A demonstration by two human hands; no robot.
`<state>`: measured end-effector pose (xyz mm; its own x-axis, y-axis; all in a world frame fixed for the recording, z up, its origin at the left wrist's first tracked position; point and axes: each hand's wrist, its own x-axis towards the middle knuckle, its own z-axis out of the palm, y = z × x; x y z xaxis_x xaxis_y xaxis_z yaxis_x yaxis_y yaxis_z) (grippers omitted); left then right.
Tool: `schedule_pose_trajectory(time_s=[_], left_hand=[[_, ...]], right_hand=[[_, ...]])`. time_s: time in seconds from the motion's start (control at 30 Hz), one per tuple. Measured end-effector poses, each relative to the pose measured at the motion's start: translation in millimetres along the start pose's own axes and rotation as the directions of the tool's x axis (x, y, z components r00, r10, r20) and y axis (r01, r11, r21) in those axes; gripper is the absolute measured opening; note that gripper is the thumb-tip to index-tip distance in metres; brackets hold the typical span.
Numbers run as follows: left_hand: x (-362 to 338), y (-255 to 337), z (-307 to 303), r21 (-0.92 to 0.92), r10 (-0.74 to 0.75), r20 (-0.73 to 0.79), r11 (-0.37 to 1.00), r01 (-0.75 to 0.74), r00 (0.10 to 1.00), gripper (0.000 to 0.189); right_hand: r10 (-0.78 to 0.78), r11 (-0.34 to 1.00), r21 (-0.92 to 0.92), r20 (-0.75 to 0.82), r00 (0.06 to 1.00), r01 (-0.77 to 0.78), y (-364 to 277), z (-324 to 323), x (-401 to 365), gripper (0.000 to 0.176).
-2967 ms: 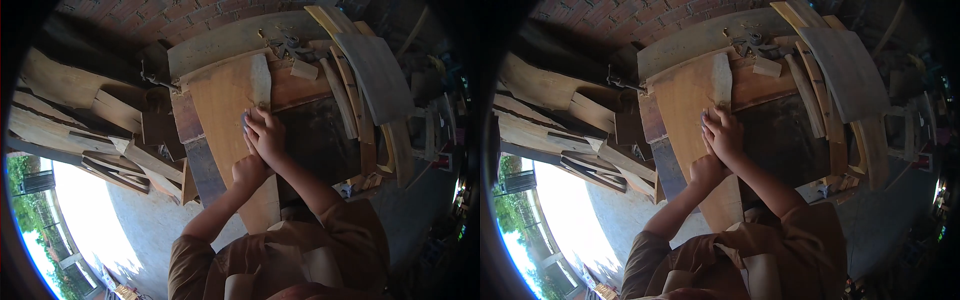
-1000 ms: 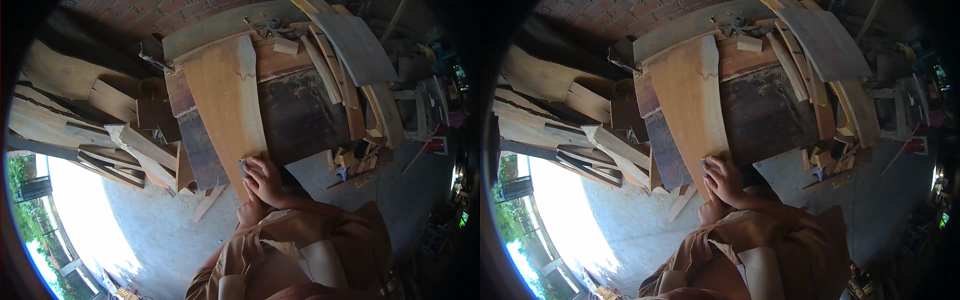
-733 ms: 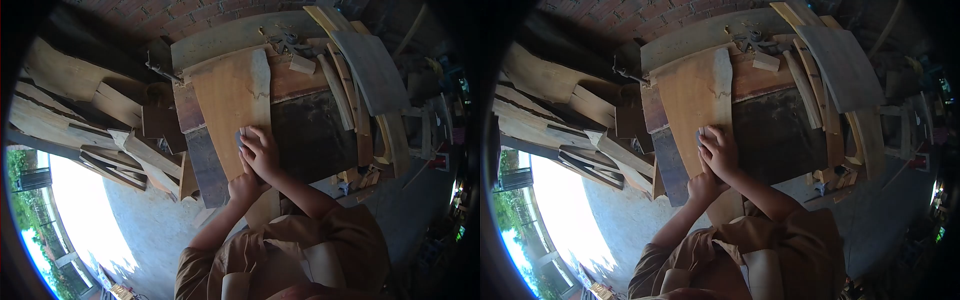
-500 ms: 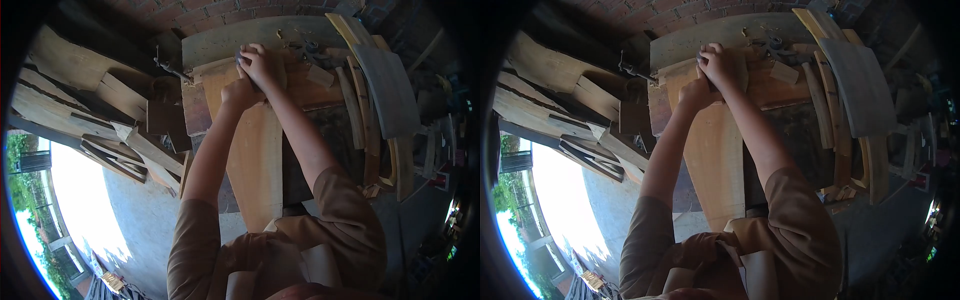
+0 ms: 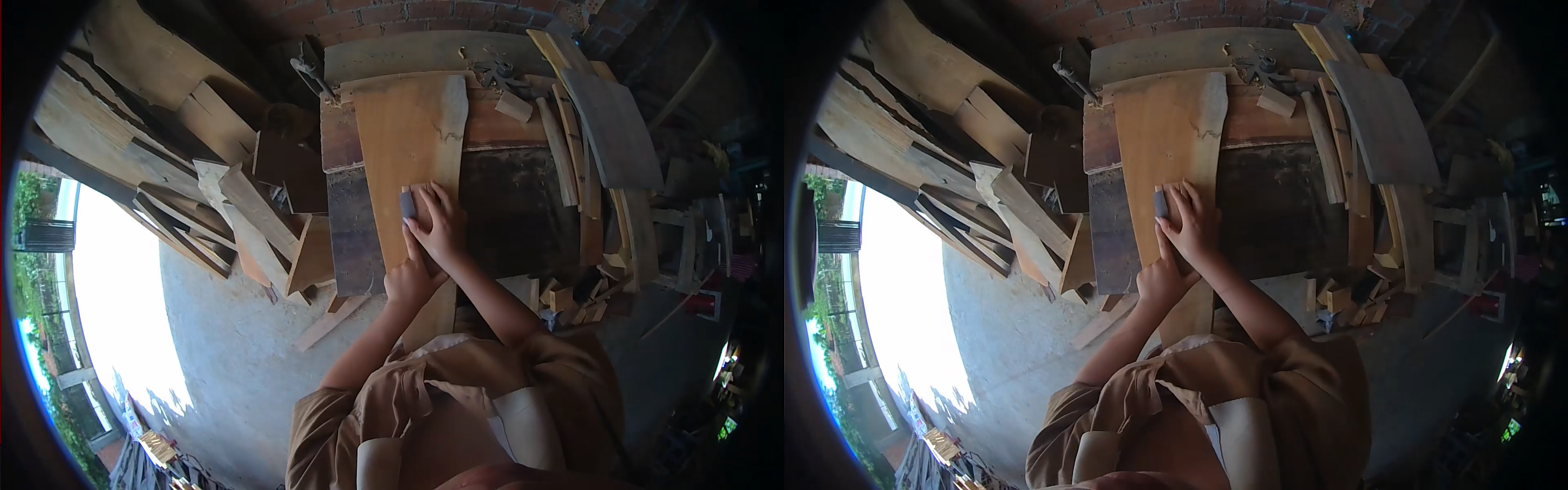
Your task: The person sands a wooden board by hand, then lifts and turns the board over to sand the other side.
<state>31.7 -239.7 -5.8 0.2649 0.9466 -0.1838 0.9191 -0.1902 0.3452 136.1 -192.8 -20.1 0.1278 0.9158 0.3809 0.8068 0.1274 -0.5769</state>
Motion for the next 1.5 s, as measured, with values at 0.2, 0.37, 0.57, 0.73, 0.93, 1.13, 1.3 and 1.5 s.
schedule_pose_trajectory(time_s=[0.2,0.37,0.57,0.73,0.93,1.13,1.3,1.5], left_hand=[[-24.4,-5.1,13.4,-0.033,-0.019,-0.02,0.999,0.019,1.0,0.122],[-24.6,-4.7,2.6,-0.117,-0.046,0.055,0.992,0.052,0.997,0.123],[-25.8,-15.1,-17.2,-0.219,0.099,-0.014,0.971,-0.1,0.995,0.122],[-26.8,-19.4,-17.2,-0.015,0.191,0.141,0.982,-0.191,0.971,0.121],[-11.0,-12.6,-31.9,0.023,0.087,0.283,0.995,-0.097,0.955,0.122],[5.9,-22.8,-26.6,-0.019,0.11,0.172,0.994,-0.108,0.979,0.124],[6.5,-7.0,-44.3,-0.127,-0.06,0.283,0.987,0.1,0.957,0.127],[12.0,-11.0,-13.2,-0.174,-0.01,0.183,0.984,0.042,0.983,0.125]], right_hand=[[0.175,0.955,-0.262,0.12,0.977,-0.139,-4.1,-34.0,-24.8,0.085],[0.391,0.902,-0.351,0.425,0.816,-0.25,-16.5,-40.8,6.2,0.086],[0.256,0.963,-0.184,0.401,0.88,-0.196,4.7,-22.7,2.3,0.063],[0.202,0.979,-0.121,0.418,0.886,-0.165,29.4,-21.5,3.4,0.05],[0.139,0.99,-0.07,0.43,0.892,-0.12,37.2,-25.7,-2.3,0.045],[0.156,0.987,-0.107,0.478,0.864,-0.119,26.5,-36.9,-2.0,0.046],[0.208,0.968,-0.207,0.355,0.911,-0.141,15.4,-29.1,0.5,0.063],[0.211,0.953,-0.293,0.45,0.868,-0.08,-25.4,-14.2,9.7,0.084]])
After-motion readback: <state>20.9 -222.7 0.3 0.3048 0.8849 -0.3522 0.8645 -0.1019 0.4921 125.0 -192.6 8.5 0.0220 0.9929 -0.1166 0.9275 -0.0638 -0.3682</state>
